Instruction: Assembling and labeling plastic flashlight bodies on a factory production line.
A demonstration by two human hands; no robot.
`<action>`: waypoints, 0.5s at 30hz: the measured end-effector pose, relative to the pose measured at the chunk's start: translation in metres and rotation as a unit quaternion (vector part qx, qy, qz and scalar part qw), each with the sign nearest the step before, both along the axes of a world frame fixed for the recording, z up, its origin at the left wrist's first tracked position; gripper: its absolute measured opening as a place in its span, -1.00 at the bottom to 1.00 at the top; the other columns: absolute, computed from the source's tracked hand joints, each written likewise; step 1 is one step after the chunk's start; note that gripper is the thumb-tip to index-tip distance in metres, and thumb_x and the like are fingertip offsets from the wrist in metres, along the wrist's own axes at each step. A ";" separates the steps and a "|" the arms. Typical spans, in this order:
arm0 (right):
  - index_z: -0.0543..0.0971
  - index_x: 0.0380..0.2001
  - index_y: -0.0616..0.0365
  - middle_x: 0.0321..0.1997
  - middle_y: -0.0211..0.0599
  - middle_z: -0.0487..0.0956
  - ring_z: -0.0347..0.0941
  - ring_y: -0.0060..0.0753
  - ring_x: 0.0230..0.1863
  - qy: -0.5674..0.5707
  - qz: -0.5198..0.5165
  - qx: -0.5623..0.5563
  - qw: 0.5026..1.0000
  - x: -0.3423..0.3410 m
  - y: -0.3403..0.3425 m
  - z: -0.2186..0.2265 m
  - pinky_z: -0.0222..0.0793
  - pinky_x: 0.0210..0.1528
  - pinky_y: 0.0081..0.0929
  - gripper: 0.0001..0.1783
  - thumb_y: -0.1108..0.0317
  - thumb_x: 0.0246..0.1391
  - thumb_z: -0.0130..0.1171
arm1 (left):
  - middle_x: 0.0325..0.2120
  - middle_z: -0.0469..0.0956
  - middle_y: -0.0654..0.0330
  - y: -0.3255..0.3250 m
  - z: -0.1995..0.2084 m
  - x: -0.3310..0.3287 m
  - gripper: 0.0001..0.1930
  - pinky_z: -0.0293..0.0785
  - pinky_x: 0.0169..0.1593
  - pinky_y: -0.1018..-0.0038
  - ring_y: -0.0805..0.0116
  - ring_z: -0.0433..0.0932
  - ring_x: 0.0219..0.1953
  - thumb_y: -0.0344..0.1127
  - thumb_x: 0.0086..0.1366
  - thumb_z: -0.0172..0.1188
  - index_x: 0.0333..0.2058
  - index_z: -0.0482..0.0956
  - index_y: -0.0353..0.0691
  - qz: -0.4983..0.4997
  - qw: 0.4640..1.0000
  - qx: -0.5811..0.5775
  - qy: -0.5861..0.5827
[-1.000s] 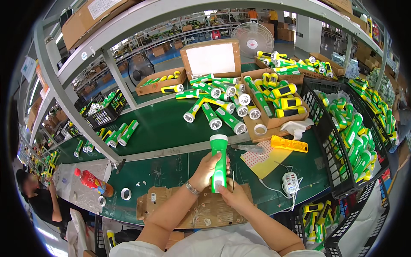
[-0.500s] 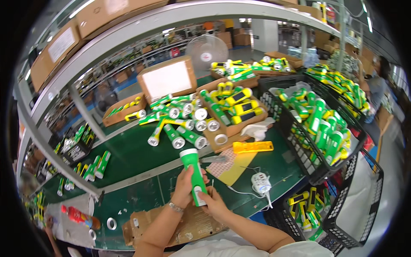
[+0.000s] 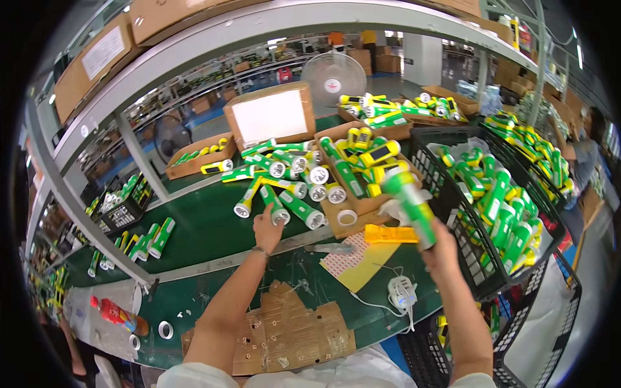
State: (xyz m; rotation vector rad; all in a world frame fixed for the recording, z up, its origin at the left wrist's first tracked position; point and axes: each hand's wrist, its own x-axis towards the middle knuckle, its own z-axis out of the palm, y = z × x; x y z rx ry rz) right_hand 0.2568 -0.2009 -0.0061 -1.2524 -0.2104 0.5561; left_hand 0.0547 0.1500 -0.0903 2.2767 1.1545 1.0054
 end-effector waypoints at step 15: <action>0.45 -0.35 0.15 -0.66 -0.53 0.20 -0.04 -0.67 -0.78 -0.069 -0.264 -0.014 0.962 0.251 -0.034 0.014 -0.19 -0.75 -0.64 -0.63 0.06 -0.03 0.18 | -0.04 0.22 -0.09 -0.001 0.008 0.009 -0.45 0.31 -0.04 0.20 -0.07 0.26 -0.07 -0.39 -0.12 0.29 -0.06 0.37 -0.16 0.023 0.994 0.088 -0.055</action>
